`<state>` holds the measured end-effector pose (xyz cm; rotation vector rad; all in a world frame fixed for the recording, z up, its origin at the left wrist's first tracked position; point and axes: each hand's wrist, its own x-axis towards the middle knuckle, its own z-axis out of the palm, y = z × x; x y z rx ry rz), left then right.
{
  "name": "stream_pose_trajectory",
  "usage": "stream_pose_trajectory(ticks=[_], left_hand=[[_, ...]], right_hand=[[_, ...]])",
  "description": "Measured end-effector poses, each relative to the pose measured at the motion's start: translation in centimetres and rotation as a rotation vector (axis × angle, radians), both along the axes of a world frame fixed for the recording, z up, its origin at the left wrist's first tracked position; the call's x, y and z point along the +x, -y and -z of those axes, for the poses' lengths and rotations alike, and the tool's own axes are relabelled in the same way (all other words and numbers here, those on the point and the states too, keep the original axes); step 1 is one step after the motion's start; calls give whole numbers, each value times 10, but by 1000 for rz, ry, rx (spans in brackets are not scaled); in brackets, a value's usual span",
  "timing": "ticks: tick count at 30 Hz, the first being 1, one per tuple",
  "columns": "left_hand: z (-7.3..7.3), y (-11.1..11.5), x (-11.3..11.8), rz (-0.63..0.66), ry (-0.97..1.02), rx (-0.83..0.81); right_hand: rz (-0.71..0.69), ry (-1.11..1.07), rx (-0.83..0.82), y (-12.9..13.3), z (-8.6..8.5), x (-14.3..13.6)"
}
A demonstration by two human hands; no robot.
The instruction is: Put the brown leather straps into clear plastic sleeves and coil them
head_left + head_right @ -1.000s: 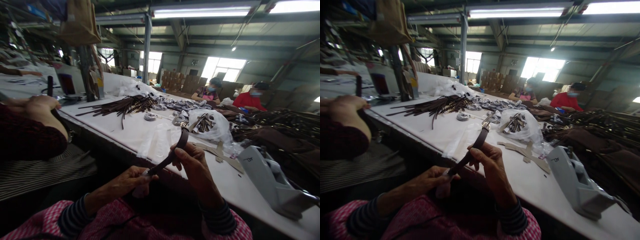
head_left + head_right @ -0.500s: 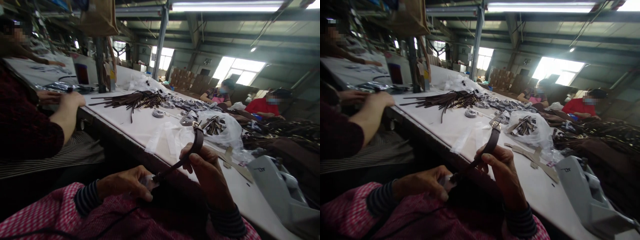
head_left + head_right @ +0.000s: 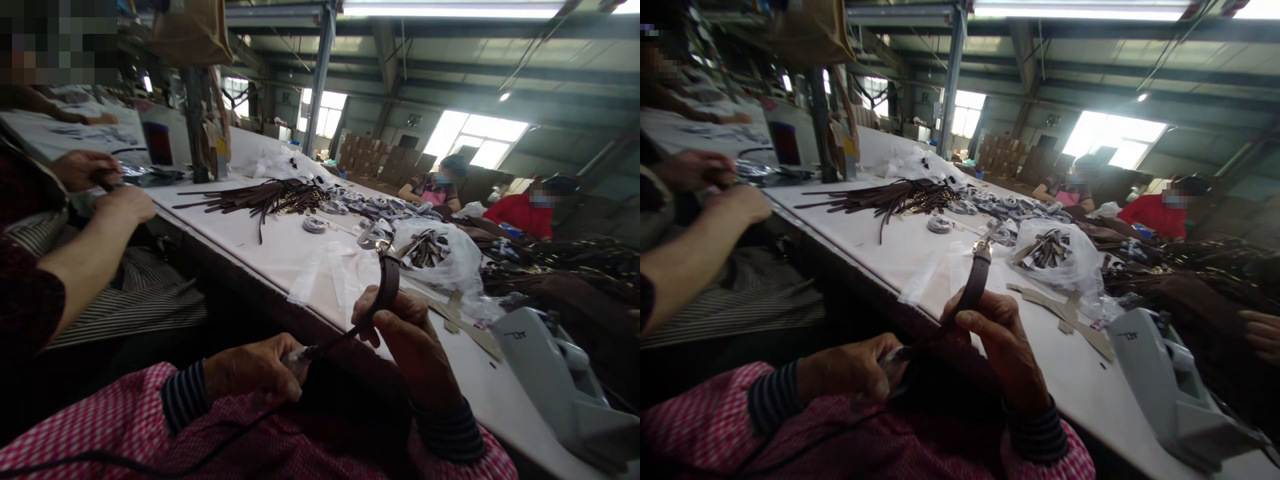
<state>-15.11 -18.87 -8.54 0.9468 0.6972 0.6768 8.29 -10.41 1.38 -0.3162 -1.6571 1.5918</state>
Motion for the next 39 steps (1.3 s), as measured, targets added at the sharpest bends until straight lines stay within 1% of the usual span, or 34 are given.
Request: stream_pose_trajectory(ticks=[3,6,8,13,15,17,21,23,24,27,30,33,37,39], left_hand=[[-7,1,5,39,-93,20],[-10,3,14,-19,-142,85],[-8,2,21,-114,-152,131],[1,-3,35,-444,-217,214],[1,-4,36,-503,-237,243],[-2,-4,36,-475,-231,256],[-11,-3,33,-276,-180,214],[-15,-3,32,-236,-196,196],[-16,-3,32,-251,-218,199],[-19,-5,32,-353,-275,231],[-21,-6,32,-430,-287,256],[-23,-6,30,-478,-331,311],[-19,-8,26,-512,-405,385],[-16,-9,24,-519,-423,384]], right_hand=[[25,23,-4,1,-1,-4],[99,54,-4,2,-1,-10],[158,58,-17,2,0,-14],[316,0,-61,5,3,-19],[332,2,-58,7,5,-19],[304,27,-50,9,5,-16],[191,47,-36,12,1,-6],[117,54,-33,13,-4,2],[82,71,-37,15,-6,6],[6,124,-67,18,-9,18],[-34,120,-115,18,-8,26],[-70,121,-138,16,-4,30],[-142,150,-69,12,-3,29],[-159,161,-18,11,-4,27]])
